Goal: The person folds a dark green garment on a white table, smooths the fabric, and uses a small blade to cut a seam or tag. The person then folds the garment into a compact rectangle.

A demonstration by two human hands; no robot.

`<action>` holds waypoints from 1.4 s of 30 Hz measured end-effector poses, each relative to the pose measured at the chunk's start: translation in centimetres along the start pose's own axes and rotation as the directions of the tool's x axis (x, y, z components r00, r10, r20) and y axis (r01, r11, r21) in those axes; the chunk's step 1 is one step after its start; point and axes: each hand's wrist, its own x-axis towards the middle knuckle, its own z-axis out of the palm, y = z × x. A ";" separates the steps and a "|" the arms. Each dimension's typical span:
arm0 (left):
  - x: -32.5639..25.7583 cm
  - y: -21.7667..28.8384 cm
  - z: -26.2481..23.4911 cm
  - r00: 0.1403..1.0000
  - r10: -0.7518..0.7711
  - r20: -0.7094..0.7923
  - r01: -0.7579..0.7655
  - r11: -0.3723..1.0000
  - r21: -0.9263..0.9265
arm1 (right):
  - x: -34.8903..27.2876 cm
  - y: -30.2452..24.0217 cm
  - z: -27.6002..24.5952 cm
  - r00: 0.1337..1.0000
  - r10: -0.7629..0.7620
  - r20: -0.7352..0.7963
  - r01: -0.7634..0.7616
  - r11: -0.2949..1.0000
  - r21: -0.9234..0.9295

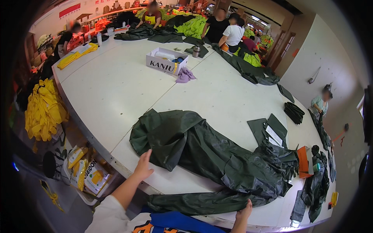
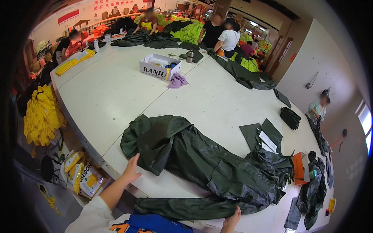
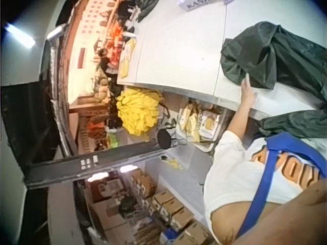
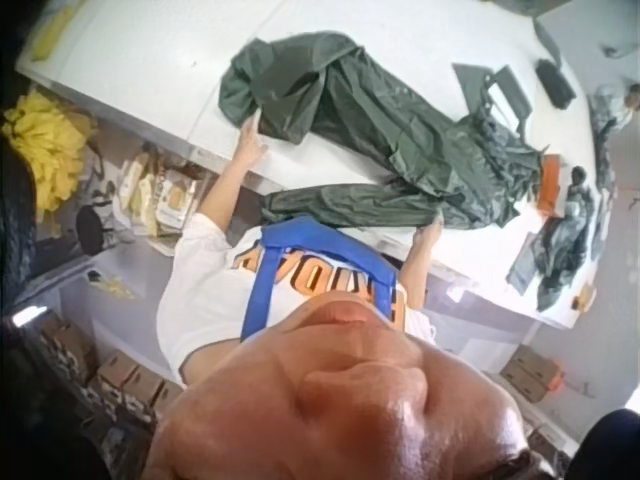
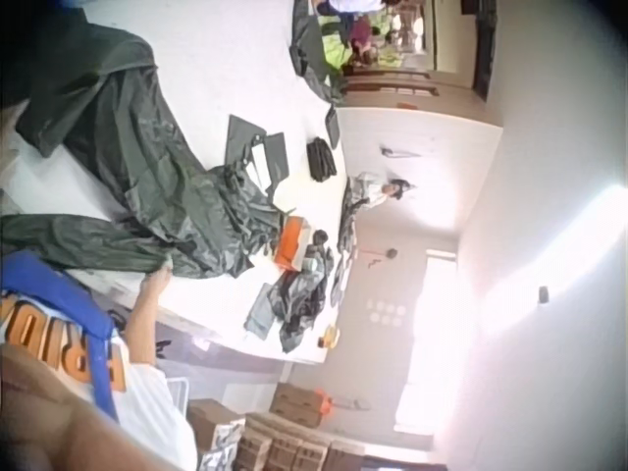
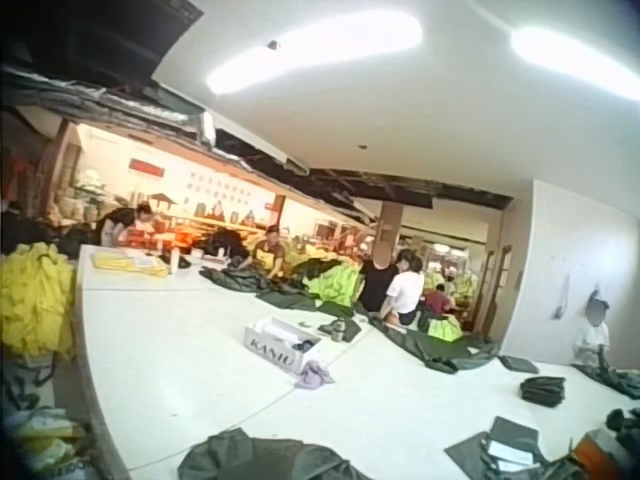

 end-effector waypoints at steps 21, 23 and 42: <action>10.0 -8.2 -6.0 0.958 0.162 0.236 -0.205 0.964 0.171 | 12.8 -32.3 -12.3 0.703 -0.621 0.347 0.170 -0.327 -0.930; 10.5 -3.5 -11.4 0.916 -0.049 0.397 0.080 0.995 -0.062 | 9.7 -26.6 -9.3 0.350 -0.842 0.411 0.161 -0.378 -0.912; 17.7 9.2 -23.3 0.932 0.171 0.320 0.131 0.664 -0.736 | -4.0 -4.6 -2.0 0.897 -0.435 -0.083 0.425 0.898 -0.111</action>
